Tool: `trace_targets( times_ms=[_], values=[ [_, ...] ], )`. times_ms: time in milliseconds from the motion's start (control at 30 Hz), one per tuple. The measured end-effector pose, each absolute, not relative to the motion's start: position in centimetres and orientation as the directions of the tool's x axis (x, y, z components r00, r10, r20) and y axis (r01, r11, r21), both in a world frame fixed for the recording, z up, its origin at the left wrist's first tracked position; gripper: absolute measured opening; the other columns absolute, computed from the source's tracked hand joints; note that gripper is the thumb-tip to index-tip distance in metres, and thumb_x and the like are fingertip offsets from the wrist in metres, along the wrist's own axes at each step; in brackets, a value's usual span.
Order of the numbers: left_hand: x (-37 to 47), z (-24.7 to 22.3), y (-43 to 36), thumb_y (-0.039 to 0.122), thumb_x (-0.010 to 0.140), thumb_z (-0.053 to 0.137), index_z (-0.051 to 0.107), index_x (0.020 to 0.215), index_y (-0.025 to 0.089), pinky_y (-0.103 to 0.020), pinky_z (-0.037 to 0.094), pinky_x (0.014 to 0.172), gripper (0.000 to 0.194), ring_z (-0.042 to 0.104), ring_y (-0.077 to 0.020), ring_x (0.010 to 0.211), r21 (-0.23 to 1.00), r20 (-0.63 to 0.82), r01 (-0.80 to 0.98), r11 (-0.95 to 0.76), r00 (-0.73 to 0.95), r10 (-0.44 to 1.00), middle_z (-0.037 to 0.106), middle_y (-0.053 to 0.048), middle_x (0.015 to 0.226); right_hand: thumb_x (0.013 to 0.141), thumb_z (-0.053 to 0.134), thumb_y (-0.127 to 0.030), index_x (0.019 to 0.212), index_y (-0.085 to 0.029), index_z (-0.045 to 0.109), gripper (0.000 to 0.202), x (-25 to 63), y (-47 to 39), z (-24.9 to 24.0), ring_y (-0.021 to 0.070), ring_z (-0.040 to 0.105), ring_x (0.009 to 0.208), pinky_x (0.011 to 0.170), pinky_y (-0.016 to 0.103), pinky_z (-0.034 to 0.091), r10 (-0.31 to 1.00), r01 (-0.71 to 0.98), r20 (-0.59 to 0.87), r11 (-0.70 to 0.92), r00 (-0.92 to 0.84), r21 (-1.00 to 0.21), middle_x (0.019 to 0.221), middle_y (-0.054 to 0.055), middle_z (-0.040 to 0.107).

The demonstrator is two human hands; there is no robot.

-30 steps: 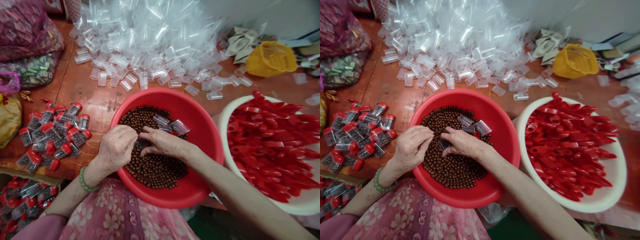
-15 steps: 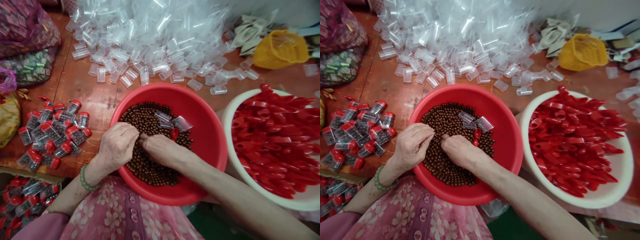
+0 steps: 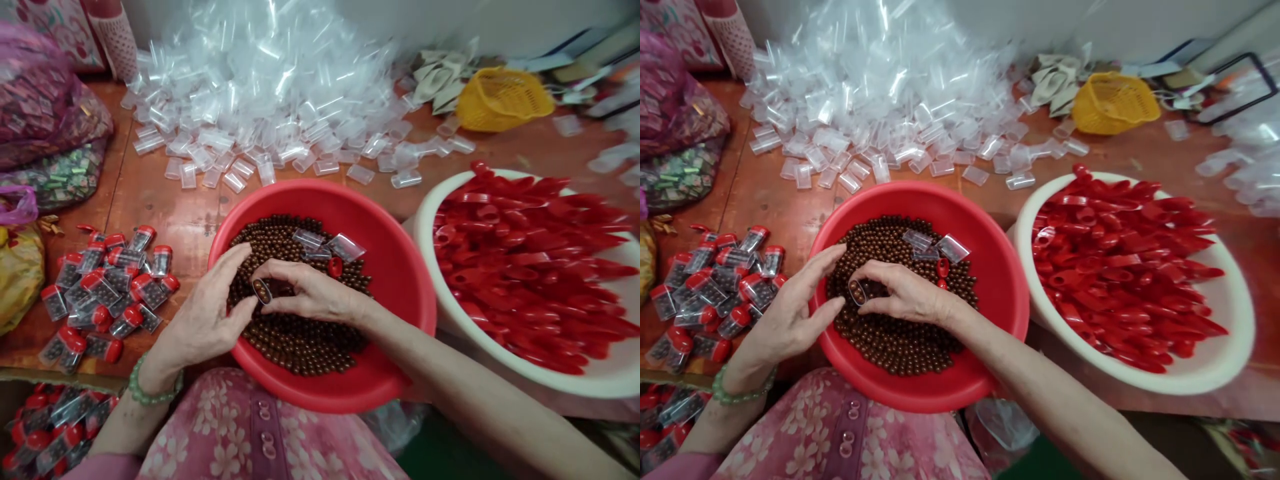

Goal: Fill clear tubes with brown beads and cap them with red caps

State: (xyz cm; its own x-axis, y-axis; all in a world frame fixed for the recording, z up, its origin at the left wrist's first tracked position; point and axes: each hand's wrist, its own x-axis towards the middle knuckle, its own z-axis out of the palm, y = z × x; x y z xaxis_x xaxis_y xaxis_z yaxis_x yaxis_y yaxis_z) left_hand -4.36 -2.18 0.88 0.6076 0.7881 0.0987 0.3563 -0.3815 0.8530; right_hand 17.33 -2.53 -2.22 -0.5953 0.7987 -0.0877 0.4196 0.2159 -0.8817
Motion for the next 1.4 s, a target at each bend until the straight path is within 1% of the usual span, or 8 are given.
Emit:
trace_targets(
  times_ms=[167,333,500,700,833,1033,1133,1400],
  values=[
    [-3.5,0.9,-2.2,0.031,0.089,0.056,0.033,0.146,0.012,-0.041,0.043,0.109,0.064,0.046,-0.0258,0.133,0.938,-0.066,0.290,-0.191,0.689,0.722,0.044,-0.017,0.148,0.088,0.063,-0.039,0.107,-0.016,0.064,0.030,17.8,-3.2,0.2,0.0198,0.062,0.102,0.092,0.034,0.048,0.829,0.311,0.025,0.237,-0.559,-0.920,0.106,0.008,0.068],
    [-2.1,0.4,-2.4,0.030,0.088,0.060,0.053,0.134,0.017,-0.036,0.045,0.105,0.048,0.060,-0.0217,0.118,0.980,-0.093,0.193,-0.047,0.655,0.750,0.062,-0.010,0.131,0.093,0.056,-0.028,0.101,-0.015,0.066,0.018,17.9,-4.3,1.7,0.0146,0.065,0.089,0.080,0.025,0.049,0.834,0.322,0.114,0.330,-0.540,-0.887,0.096,0.007,0.070],
    [-1.9,1.0,-2.6,0.024,0.084,0.065,0.067,0.114,0.017,-0.029,0.050,0.092,0.031,0.067,-0.0171,0.097,0.990,-0.061,0.137,-0.024,0.584,0.810,0.073,-0.006,0.107,0.090,0.061,-0.031,0.099,-0.016,0.067,0.019,18.7,-5.0,2.4,0.0125,0.065,0.075,0.069,0.022,0.049,0.875,0.420,0.171,0.379,-0.453,-0.825,0.084,0.004,0.071],
    [-1.8,2.2,-2.5,0.022,0.083,0.065,0.069,0.101,0.014,-0.024,0.052,0.080,0.019,0.067,-0.0146,0.086,0.992,-0.063,0.123,-0.019,0.632,0.772,0.073,-0.006,0.095,0.089,0.054,-0.022,0.099,-0.016,0.068,0.018,23.2,-4.8,1.6,0.0196,0.067,0.082,0.076,0.031,0.050,0.975,0.832,-0.080,0.132,-0.206,-0.539,0.091,0.007,0.073],
    [-1.7,1.8,-2.2,0.024,0.084,0.064,0.067,0.101,0.014,-0.026,0.053,0.080,0.020,0.068,-0.0159,0.087,0.993,-0.117,0.067,0.096,0.599,0.793,0.073,-0.008,0.097,0.090,0.048,-0.021,0.093,-0.018,0.068,0.020,25.8,-5.3,1.3,0.0196,0.067,0.077,0.071,0.029,0.048,0.961,0.916,-0.278,-0.118,0.008,-0.384,0.084,0.005,0.073],
    [-1.0,0.9,-2.1,0.023,0.085,0.063,0.066,0.104,0.017,-0.026,0.053,0.080,0.020,0.067,-0.0153,0.088,0.997,-0.070,0.068,0.037,0.588,0.806,0.071,-0.006,0.096,0.092,0.051,-0.032,0.095,-0.017,0.061,0.019,24.8,-5.6,-0.6,0.0206,0.068,0.078,0.066,0.027,0.044,0.864,0.983,-0.504,-0.100,0.009,-0.155,0.086,0.008,0.071],
    [-0.8,0.6,-2.1,0.025,0.086,0.062,0.066,0.104,0.017,-0.027,0.053,0.082,0.021,0.066,-0.0156,0.089,0.997,-0.069,0.057,0.044,0.578,0.813,0.070,-0.006,0.097,0.091,0.053,-0.034,0.104,-0.014,0.056,0.024,23.6,-5.3,-1.9,0.0257,0.068,0.080,0.062,0.030,0.042,0.852,0.993,-0.516,-0.114,0.086,-0.024,0.088,0.014,0.071],
    [-0.6,0.6,-1.9,0.025,0.082,0.063,0.064,0.102,0.015,-0.026,0.050,0.077,0.023,0.063,-0.0137,0.082,0.983,-0.170,0.044,0.179,0.586,0.792,0.068,-0.005,0.090,0.086,0.046,-0.018,0.110,-0.013,0.049,0.025,22.5,-5.5,-1.7,0.0284,0.069,0.076,0.053,0.029,0.034,0.865,0.988,-0.477,-0.139,0.157,0.073,0.087,0.016,0.070]
  ],
)
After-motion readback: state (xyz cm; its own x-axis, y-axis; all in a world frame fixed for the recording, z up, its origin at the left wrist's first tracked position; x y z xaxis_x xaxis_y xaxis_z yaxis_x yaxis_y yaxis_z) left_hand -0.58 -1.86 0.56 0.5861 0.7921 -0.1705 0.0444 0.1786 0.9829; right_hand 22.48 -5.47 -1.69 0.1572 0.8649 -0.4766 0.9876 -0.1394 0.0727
